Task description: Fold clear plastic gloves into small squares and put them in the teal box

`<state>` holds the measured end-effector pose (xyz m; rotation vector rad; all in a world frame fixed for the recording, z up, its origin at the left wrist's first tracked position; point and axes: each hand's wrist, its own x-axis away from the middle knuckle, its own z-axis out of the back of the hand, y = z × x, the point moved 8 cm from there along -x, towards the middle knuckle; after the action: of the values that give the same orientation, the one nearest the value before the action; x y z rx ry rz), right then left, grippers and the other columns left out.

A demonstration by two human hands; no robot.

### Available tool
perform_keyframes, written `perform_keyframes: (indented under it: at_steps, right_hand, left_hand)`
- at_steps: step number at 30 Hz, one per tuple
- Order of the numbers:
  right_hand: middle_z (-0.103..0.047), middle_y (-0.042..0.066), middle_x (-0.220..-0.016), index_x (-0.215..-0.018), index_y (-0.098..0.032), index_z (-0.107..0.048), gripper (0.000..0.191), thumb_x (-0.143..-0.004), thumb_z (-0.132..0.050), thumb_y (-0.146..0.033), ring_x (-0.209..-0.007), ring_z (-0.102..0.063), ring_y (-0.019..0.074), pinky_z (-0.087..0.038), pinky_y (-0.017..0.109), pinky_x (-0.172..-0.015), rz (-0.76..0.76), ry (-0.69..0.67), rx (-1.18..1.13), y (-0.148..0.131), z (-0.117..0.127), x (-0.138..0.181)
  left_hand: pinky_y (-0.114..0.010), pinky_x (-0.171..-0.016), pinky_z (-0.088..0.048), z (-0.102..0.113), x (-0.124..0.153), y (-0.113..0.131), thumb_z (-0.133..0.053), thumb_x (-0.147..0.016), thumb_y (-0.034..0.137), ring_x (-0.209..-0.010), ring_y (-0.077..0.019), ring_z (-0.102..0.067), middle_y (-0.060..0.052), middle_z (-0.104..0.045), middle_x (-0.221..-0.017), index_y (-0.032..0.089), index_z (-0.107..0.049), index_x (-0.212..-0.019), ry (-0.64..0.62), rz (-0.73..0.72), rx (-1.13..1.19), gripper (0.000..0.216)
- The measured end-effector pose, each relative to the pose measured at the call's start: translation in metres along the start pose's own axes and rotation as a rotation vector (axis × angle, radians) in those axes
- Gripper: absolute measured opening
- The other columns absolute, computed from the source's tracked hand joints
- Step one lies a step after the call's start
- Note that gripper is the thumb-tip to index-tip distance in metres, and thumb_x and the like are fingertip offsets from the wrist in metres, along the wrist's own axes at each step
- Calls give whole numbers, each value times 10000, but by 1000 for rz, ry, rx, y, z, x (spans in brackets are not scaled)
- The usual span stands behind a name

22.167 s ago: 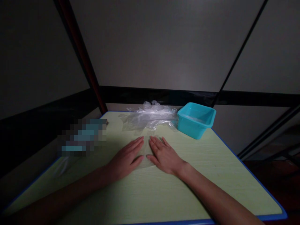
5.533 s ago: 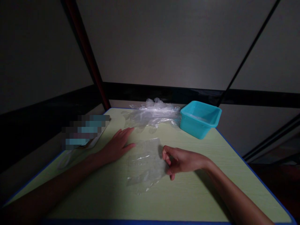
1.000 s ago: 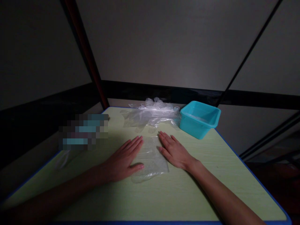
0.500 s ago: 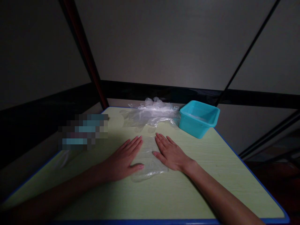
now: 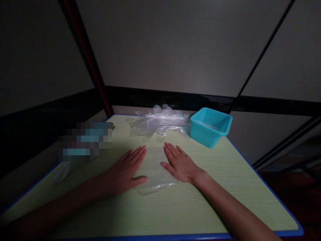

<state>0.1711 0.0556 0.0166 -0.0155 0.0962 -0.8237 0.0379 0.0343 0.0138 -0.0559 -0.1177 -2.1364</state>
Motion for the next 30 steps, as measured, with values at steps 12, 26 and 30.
perform_keyframes:
  at_steps: [12,26,30]
  right_hand:
    - [-154,135,-1408,-1362,-73,-180,643,-885,-186,-505,-1298,-122,205,-163,405,-1055,-17,0,-67,1,2,0]
    - [-144,145,-1409,-1358,-60,-182,608,-897,-212,-456,-1302,-96,205,-161,419,-1054,32,67,-86,-14,13,-2]
    - [-146,150,-1405,-1354,-53,-195,626,-892,-214,-476,-1299,-103,213,-170,413,-1055,83,38,-59,-22,6,-2]
  left_hand:
    - [-418,-1043,-111,2,1,-1,-383,-769,580,-1308,-250,-59,-166,-63,-1417,21,-129,-1354,4,16,-14,848]
    - [-372,-1055,-128,15,-2,32,-365,-808,547,-1308,-230,-69,-166,-117,-1417,33,-190,-1339,168,-165,92,760]
    - [-361,-1054,-136,10,-3,38,-366,-819,531,-1308,-226,-78,-166,-122,-1416,31,-193,-1338,128,-214,112,742]
